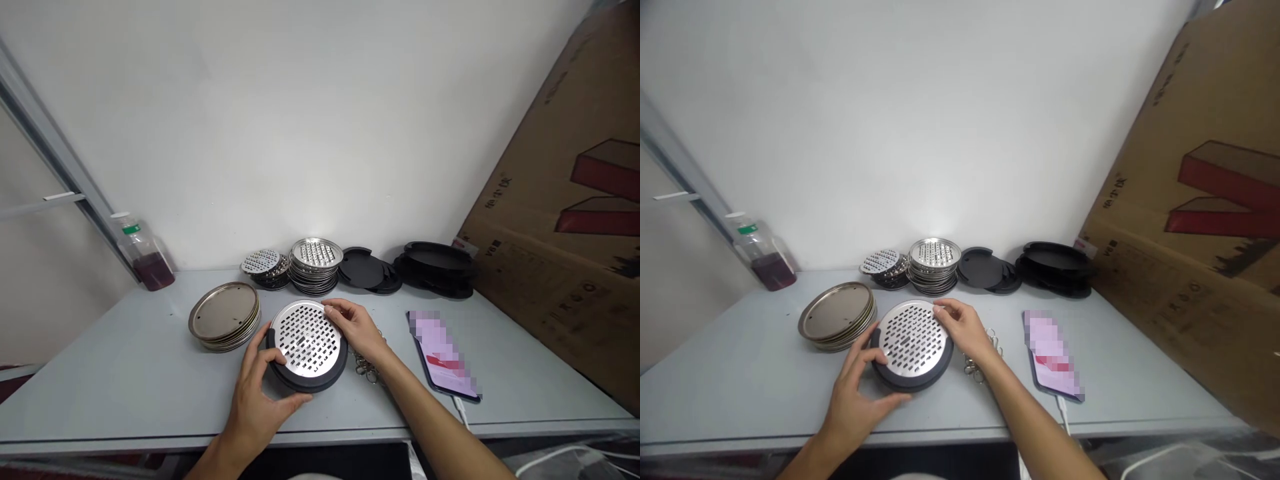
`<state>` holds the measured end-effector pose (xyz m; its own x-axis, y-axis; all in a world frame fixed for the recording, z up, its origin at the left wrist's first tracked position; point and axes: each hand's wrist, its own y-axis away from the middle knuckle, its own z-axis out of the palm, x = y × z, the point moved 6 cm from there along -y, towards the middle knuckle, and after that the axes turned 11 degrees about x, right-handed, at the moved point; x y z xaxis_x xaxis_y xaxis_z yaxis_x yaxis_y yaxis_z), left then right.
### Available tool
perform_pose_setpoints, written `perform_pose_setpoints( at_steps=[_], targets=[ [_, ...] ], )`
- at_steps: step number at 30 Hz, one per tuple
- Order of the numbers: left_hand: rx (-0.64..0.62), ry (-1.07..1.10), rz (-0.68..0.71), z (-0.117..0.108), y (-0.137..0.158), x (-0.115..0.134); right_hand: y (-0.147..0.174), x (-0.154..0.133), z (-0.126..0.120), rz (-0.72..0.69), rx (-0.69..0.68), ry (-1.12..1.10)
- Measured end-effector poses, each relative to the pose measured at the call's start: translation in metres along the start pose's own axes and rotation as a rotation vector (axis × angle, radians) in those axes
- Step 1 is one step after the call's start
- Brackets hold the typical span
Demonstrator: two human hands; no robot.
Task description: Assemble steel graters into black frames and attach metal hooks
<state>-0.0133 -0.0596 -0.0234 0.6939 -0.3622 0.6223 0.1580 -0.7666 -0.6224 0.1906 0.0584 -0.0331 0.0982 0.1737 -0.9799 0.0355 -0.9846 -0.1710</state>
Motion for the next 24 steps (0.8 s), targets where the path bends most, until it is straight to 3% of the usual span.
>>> perform_pose_setpoints(
  at_steps=[3, 6, 8, 11, 16, 19, 22, 24],
  targets=[
    [0.021, 0.024, -0.008, -0.009, 0.001, 0.001, 0.010, -0.007, -0.012, -0.111, 0.095, 0.192],
    [0.058, 0.079, -0.036, -0.022, 0.000, 0.002, 0.032, -0.015, -0.016, -0.285, 0.126, 0.539],
    [0.093, 0.118, -0.060, -0.031, -0.002, 0.003, 0.051, -0.014, -0.005, -0.373, -0.019, 0.724],
    [0.145, 0.150, -0.086, -0.044, -0.007, 0.005, 0.074, -0.006, 0.016, -0.397, -0.250, 0.844],
    [0.258, 0.241, -0.105, -0.073, -0.028, -0.003, 0.084, 0.004, 0.028, -0.368, -0.341, 0.969],
    [0.407, 0.306, -0.166, -0.109, -0.050, -0.030, 0.083, 0.008, 0.028, -0.383, -0.321, 0.997],
    [0.537, 0.246, -0.256, -0.148, -0.076, -0.074, 0.083, 0.010, 0.027, -0.403, -0.304, 0.989],
    [0.535, 0.190, -0.351, -0.163, -0.095, -0.107, 0.084, 0.011, 0.027, -0.413, -0.295, 0.979]
  ],
)
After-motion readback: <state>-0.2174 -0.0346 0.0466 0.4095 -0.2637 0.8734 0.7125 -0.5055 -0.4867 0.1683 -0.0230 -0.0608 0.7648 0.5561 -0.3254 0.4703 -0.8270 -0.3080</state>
